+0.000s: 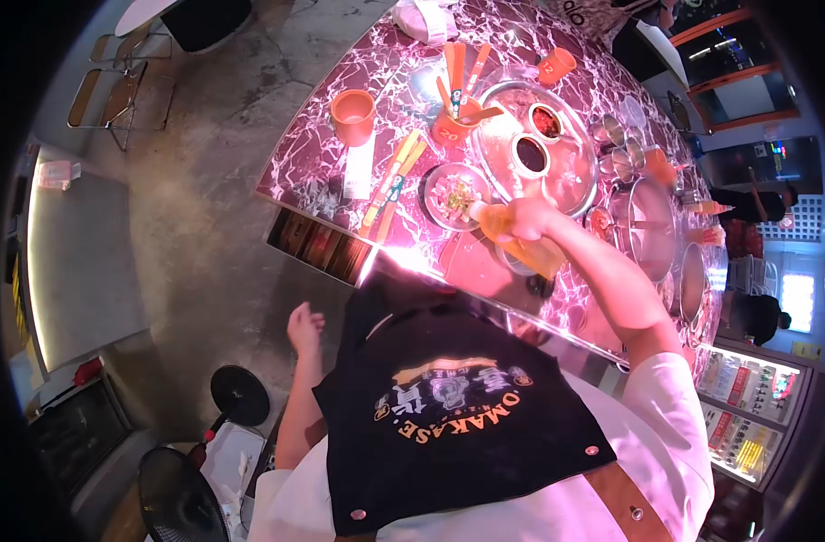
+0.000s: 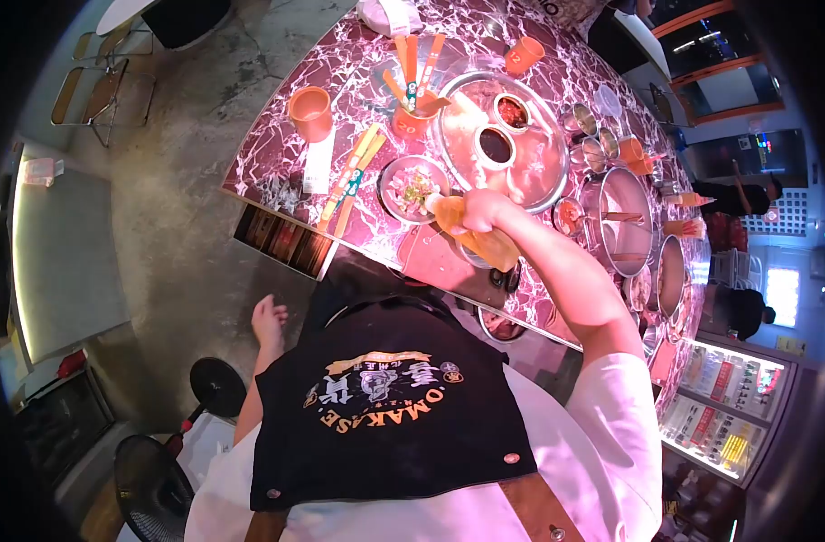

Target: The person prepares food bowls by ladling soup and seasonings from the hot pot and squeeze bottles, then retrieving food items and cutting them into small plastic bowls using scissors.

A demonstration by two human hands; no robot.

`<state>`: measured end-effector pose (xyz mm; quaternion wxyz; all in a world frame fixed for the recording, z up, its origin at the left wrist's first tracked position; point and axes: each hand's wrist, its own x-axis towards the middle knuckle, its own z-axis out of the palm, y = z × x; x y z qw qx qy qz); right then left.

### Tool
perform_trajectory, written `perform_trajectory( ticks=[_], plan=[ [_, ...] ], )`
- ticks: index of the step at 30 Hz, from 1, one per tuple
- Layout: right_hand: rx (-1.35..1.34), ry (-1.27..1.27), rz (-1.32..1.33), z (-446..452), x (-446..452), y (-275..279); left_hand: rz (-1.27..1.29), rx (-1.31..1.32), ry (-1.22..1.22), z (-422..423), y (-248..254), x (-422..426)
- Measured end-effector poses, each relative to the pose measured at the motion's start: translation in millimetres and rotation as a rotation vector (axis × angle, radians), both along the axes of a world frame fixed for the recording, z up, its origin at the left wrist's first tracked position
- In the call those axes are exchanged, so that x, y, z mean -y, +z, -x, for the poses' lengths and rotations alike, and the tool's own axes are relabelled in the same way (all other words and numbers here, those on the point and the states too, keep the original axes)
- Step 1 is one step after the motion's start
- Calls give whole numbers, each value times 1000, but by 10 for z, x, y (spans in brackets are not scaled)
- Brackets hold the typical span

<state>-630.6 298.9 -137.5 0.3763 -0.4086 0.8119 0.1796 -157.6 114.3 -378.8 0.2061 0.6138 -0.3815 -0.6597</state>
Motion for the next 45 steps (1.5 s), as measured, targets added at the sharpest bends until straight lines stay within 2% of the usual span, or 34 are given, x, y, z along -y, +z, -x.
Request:
perform_trajectory(
  ticks=[3, 6, 8, 9, 11, 12, 13, 15, 17, 19, 21, 23, 25, 26, 29, 30, 31, 35, 37, 39, 40, 43, 45],
  plan=[
    [15, 13, -89, 14, 136, -13, -45, 105, 187, -673, -481, -169],
    [46, -10, -56, -7, 16, 0, -160, 194, 208, -1086, -690, -517],
    [81, -107, 23, -45, -183, 148, -105, 319, -206, -1868, -1960, -787],
    [99, -188, 82, -94, -327, 276, -107, 405, -348, -1834, -1976, -832],
    [72, -453, 346, -189, -718, 456, -181, 441, -395, -1685, -1853, -849],
    [196, -675, 560, -52, -1056, 233, -228, 417, -349, -1602, -1775, -819],
    [173, -699, 576, 101, -1270, 283, -277, 393, -294, -1506, -1682, -785],
    [51, -1083, 919, 461, -1643, 330, -341, 339, -173, -1295, -1458, -668],
    [-118, -1174, 1227, 993, -1959, 297, -367, 288, -70, -1041, -1219, -524],
    [-436, -1163, 1059, 1436, -2169, 362, -357, 246, 19, -811, -994, -425],
    [-696, -1191, 1193, 1954, -2416, -90, -346, 219, 75, -504, -689, -346],
    [-713, -1229, 1153, 2261, -2503, -311, -323, 227, 112, -250, -336, -394],
    [-939, -1274, 1061, 2644, -2704, -872, -213, 103, 32, 74, -23, -391],
    [-910, -1286, 880, 2585, -2673, -811, -188, 136, 9, 214, 128, -456],
    [-933, -1314, 910, 2466, -2697, -941, -170, 162, -70, 480, 279, -759],
    [-800, -1353, 936, 2433, -2737, -922, -217, 161, -76, 531, 236, -857],
    [-785, -1369, 954, 2397, -2767, -937, -243, 160, -8, 590, 141, -988],
    [-931, -1242, 1060, 2087, -2822, -911, -202, 233, -131, 948, 221, -1272],
    [-1091, -1063, 1335, 1870, -2811, -942, -188, 231, -162, 1148, 337, -1234],
    [-830, -1067, 1556, 1633, -2678, -1038, -182, 231, -194, 1330, 451, -1186],
    [-616, -1059, 1630, 1580, -2565, -1052, -139, 188, -221, 1398, 493, -1155],
    [-162, -1190, 1584, 1423, -2153, -1147, -79, 127, -283, 1520, 600, -1057],
    [-132, -1053, 1576, 1516, -1853, -1150, -58, 158, -303, 1624, 675, -970]
  ],
)
